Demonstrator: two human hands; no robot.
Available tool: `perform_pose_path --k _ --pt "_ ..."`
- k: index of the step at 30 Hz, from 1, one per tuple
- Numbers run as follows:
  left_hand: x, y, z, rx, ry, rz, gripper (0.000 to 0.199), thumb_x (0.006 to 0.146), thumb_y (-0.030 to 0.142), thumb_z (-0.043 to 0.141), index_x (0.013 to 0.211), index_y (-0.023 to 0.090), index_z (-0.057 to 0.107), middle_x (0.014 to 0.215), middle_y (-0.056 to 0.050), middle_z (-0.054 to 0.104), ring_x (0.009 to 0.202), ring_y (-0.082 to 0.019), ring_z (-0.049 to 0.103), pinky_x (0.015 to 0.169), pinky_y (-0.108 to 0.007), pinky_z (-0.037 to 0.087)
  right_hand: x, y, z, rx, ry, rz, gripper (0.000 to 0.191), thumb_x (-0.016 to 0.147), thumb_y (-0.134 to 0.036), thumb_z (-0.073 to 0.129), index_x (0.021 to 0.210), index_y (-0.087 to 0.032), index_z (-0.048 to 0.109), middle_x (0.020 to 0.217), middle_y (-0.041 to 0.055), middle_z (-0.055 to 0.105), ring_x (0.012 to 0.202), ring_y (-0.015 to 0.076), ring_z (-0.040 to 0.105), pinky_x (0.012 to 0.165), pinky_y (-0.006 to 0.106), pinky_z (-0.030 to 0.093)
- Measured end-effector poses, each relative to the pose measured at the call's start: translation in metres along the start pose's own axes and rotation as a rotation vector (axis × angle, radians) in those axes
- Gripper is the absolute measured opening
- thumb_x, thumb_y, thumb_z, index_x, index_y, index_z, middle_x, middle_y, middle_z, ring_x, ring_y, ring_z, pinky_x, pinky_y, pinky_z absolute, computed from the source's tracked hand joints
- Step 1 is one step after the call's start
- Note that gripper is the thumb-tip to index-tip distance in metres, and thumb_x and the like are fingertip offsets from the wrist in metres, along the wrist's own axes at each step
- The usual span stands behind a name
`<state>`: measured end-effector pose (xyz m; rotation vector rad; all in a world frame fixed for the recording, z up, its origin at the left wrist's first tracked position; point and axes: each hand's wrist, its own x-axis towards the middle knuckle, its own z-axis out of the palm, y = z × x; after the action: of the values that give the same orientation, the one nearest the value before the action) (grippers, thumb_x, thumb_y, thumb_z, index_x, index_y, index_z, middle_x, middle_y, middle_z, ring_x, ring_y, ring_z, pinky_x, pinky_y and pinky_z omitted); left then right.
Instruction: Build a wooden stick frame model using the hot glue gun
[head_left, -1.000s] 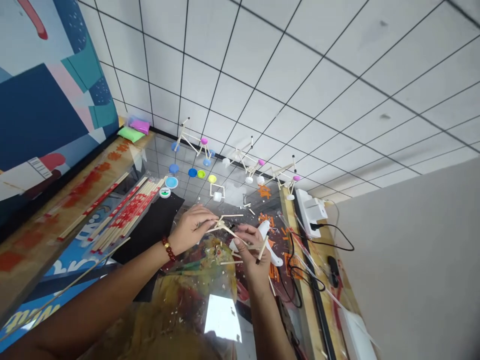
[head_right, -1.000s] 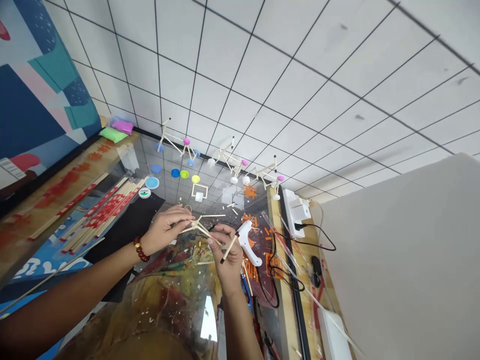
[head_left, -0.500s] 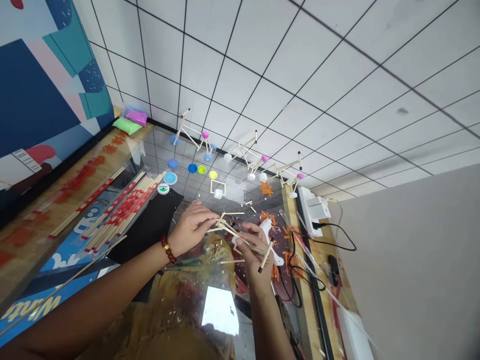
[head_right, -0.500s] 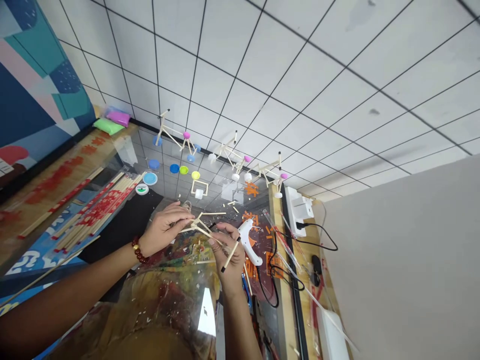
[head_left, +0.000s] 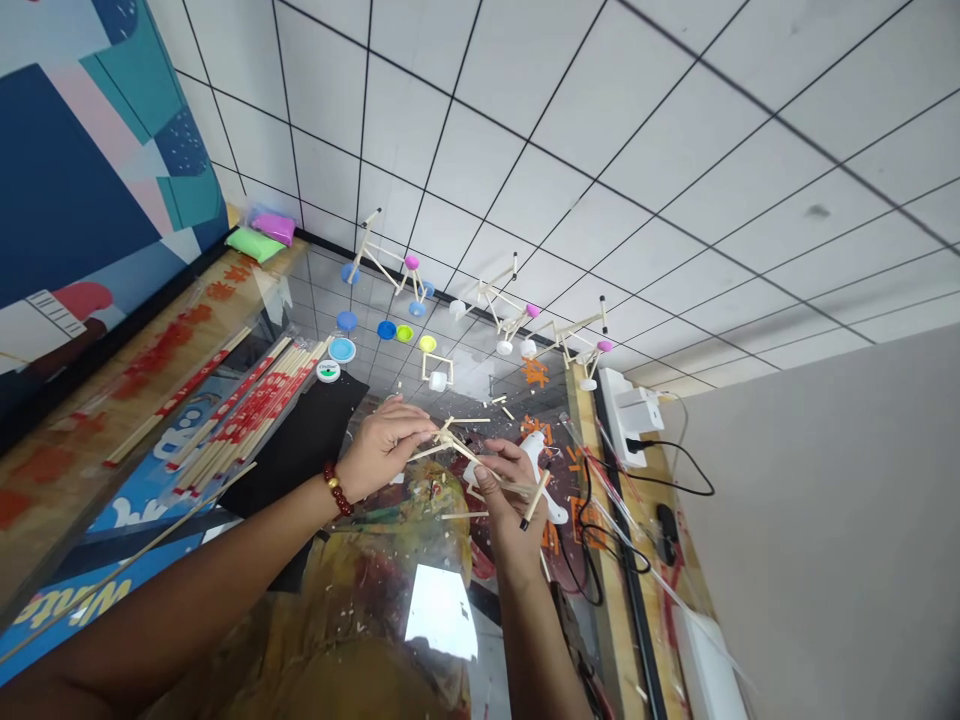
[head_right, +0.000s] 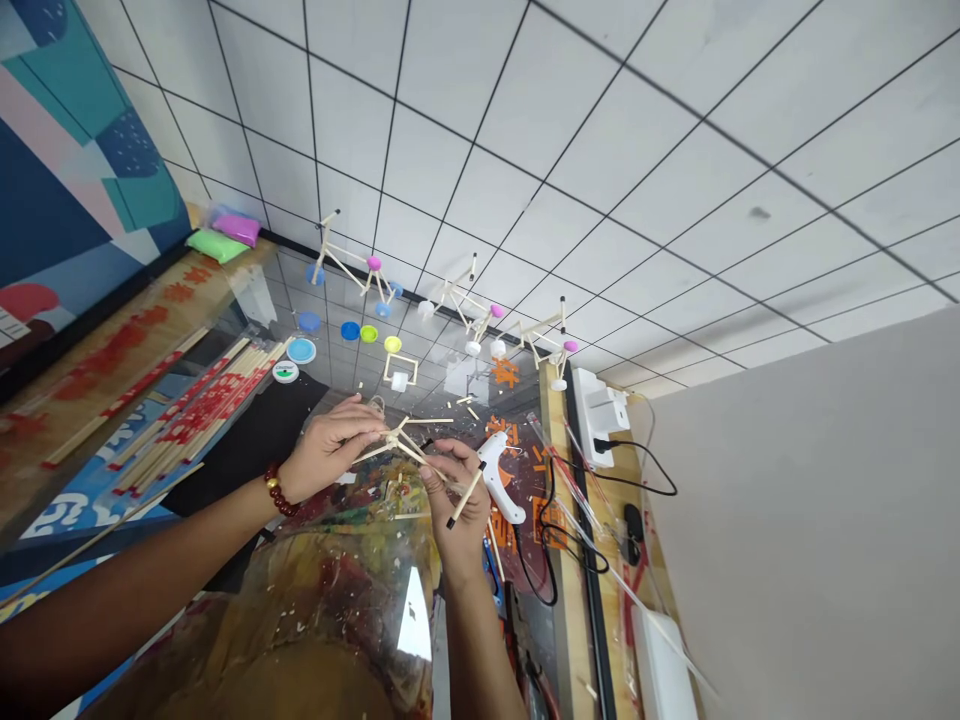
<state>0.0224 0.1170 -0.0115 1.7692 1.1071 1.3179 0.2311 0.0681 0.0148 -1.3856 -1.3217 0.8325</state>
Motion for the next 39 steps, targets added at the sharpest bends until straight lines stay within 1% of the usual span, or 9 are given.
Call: perform_pose_path --k 5,10,15,21,25,28,32,35,39 --pt "0.000 0.001 -0.001 0.027 0.000 0.022 0.019 0.093 0.028 0.064 0.106 0.026 0.077 0.106 -0.006 0.078 0.108 -0.023 0.070 0.116 -0.049 0.038 0.000 -0.002 -0.001 0.010 -0.013 -0.011 0.012 0.084 -0.037 0.075 0.089 -0.027 0.080 0.117 0.0080 0.065 0.108 0.0270 0.063 0.088 0.042 0.054" --pt "0.000 -0.002 -0.002 0.097 -0.007 0.115 0.018 0.094 0.021 0.061 0.099 0.026 0.077 0.098 -0.004 0.079 0.104 -0.021 0.071 0.116 -0.050 0.037 0.001 -0.005 -0.001 -0.006 -0.027 -0.060 0.010 0.086 -0.033 0.074 0.090 -0.027 0.079 0.114 0.0071 0.066 0.111 0.0253 0.062 0.094 0.043 0.052" --pt "0.000 -0.005 -0.002 0.134 -0.002 0.180 0.022 0.094 0.016 0.057 0.097 0.025 0.077 0.096 -0.003 0.080 0.104 -0.020 0.071 0.116 -0.051 0.036 0.001 0.001 0.000 0.015 -0.012 -0.098 0.008 0.087 -0.030 0.074 0.092 -0.026 0.079 0.114 0.0061 0.066 0.110 0.0235 0.062 0.095 0.043 0.052" --pt "0.001 -0.006 -0.001 0.126 0.004 0.170 0.020 0.094 0.017 0.059 0.095 0.025 0.077 0.096 -0.002 0.080 0.107 -0.021 0.072 0.117 -0.051 0.036 0.000 0.000 0.003 0.046 0.013 -0.082 0.008 0.086 -0.030 0.074 0.091 -0.025 0.078 0.115 0.0059 0.065 0.109 0.0237 0.063 0.094 0.043 0.052" --pt "0.000 -0.001 -0.004 0.090 0.006 0.135 0.020 0.096 0.022 0.058 0.106 0.023 0.076 0.107 -0.006 0.079 0.112 -0.022 0.070 0.118 -0.050 0.036 -0.001 -0.002 0.003 0.030 0.006 -0.073 0.010 0.086 -0.033 0.074 0.091 -0.025 0.077 0.117 0.0066 0.065 0.110 0.0244 0.063 0.097 0.045 0.051" --pt "-0.001 0.004 -0.009 0.068 0.005 0.132 0.027 0.094 0.029 0.064 0.120 0.022 0.071 0.118 -0.010 0.076 0.115 -0.023 0.069 0.120 -0.050 0.036 -0.001 -0.004 0.003 0.032 -0.003 -0.068 0.012 0.086 -0.034 0.074 0.093 -0.024 0.077 0.121 0.0074 0.065 0.110 0.0248 0.064 0.097 0.045 0.051" --pt "-0.004 0.006 -0.013 0.090 -0.024 0.166 0.047 0.081 0.036 0.080 0.124 0.021 0.069 0.121 -0.012 0.074 0.116 -0.026 0.069 0.119 -0.051 0.037 0.000 -0.007 0.002 0.013 -0.013 -0.089 0.014 0.084 -0.033 0.076 0.095 -0.024 0.076 0.123 0.0081 0.065 0.115 0.0264 0.063 0.101 0.047 0.049" --pt "-0.005 0.003 -0.013 0.112 -0.038 0.159 0.038 0.081 0.033 0.080 0.117 0.022 0.073 0.115 -0.011 0.076 0.113 -0.026 0.070 0.117 -0.051 0.040 0.002 -0.007 -0.002 -0.015 -0.029 -0.106 0.014 0.084 -0.034 0.076 0.093 -0.024 0.076 0.124 0.0087 0.065 0.119 0.0274 0.061 0.103 0.048 0.048" --pt "-0.004 0.000 -0.013 0.099 -0.065 0.157 0.030 0.082 0.029 0.079 0.110 0.022 0.076 0.109 -0.010 0.078 0.108 -0.025 0.072 0.116 -0.051 0.041 0.005 -0.004 -0.007 0.008 -0.061 -0.085 0.012 0.086 -0.035 0.073 0.091 -0.024 0.076 0.130 0.0085 0.063 0.120 0.0276 0.061 0.103 0.048 0.048"
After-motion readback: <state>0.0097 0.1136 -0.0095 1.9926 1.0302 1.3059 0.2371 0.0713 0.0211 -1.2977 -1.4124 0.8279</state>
